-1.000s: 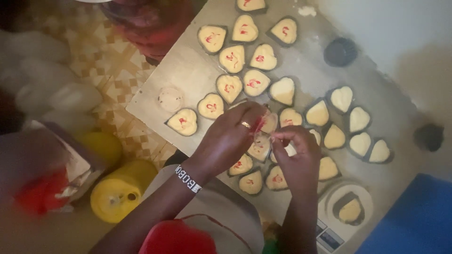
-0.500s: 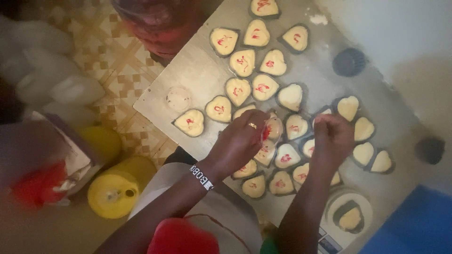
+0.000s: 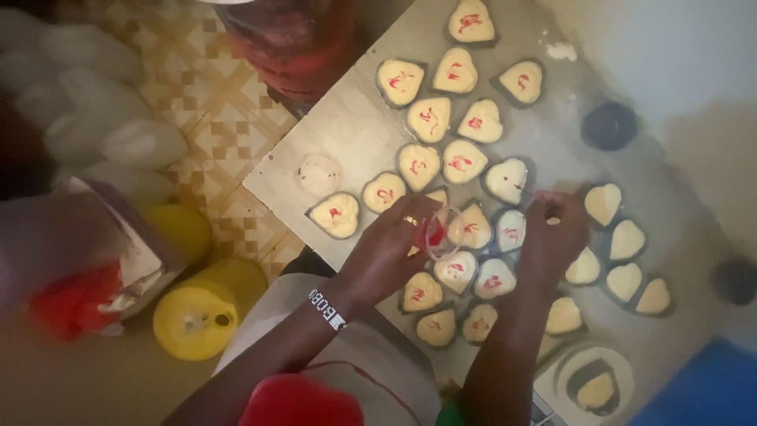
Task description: Applying red jam to the center of heart-shaped pastry dough using a small applicator stick.
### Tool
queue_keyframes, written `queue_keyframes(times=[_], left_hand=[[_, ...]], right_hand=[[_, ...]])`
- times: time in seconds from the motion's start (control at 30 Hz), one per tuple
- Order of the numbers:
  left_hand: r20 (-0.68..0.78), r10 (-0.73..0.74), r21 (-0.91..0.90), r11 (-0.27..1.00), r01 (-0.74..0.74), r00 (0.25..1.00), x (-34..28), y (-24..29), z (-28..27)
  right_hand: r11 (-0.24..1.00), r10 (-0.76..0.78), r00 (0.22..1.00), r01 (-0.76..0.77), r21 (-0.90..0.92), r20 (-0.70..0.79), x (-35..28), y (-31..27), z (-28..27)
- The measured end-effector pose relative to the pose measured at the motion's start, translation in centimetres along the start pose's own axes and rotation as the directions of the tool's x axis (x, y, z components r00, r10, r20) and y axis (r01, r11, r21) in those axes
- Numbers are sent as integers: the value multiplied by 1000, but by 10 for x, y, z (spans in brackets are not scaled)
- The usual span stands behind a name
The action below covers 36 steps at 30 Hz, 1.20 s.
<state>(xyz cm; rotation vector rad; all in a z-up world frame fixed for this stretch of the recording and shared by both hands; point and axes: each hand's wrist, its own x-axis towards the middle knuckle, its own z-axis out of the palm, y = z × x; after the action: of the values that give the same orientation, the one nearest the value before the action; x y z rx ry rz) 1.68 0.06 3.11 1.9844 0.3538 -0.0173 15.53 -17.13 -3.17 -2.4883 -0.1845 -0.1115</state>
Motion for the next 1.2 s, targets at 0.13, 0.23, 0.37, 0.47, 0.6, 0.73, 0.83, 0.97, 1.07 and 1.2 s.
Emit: queue_keyframes(times=[0.13, 0.23, 0.37, 0.47, 0.6, 0.73, 0.83, 0.97, 1.07, 1.2], left_hand=[[-21, 16, 18, 1000, -16, 1000, 2, 2, -3], [-44, 34, -56, 998, -36, 998, 2, 3, -6], [-28, 24, -24, 999, -25, 999, 0, -9, -6], [-12, 22, -52, 998, -22, 1000, 0, -9, -3], [-24, -9, -64, 998, 7, 1000, -1, -15, -3], [-42, 60, -45, 997, -62, 997, -3, -16, -8], [-26, 39, 6, 999, -39, 999, 0, -15, -6], [-40, 55, -10, 998, -56, 998, 0, -15, -10], [-45, 60, 23, 998, -59, 997, 1, -9, -17], [-10, 16, 57, 998, -15, 1000, 2, -18, -9]], right_hand=[[997, -72, 997, 73, -6, 32, 0, 4, 3], [991, -129, 991, 130, -13, 27, 1, 7, 4], [982, -187, 982, 186, -43, -14, 8, 15, 9], [970, -215, 976, 211, -117, -18, 6, -3, 8], [966, -260, 964, 260, -2, -61, 8, 26, 12], [978, -199, 979, 195, -72, -48, 6, 18, 12], [962, -218, 973, 203, -181, -72, 8, 24, 25], [947, -256, 966, 245, -207, -24, 8, 21, 23], [944, -233, 972, 219, -246, -27, 10, 19, 23], [989, -136, 989, 139, -52, 55, 10, 11, 26]])
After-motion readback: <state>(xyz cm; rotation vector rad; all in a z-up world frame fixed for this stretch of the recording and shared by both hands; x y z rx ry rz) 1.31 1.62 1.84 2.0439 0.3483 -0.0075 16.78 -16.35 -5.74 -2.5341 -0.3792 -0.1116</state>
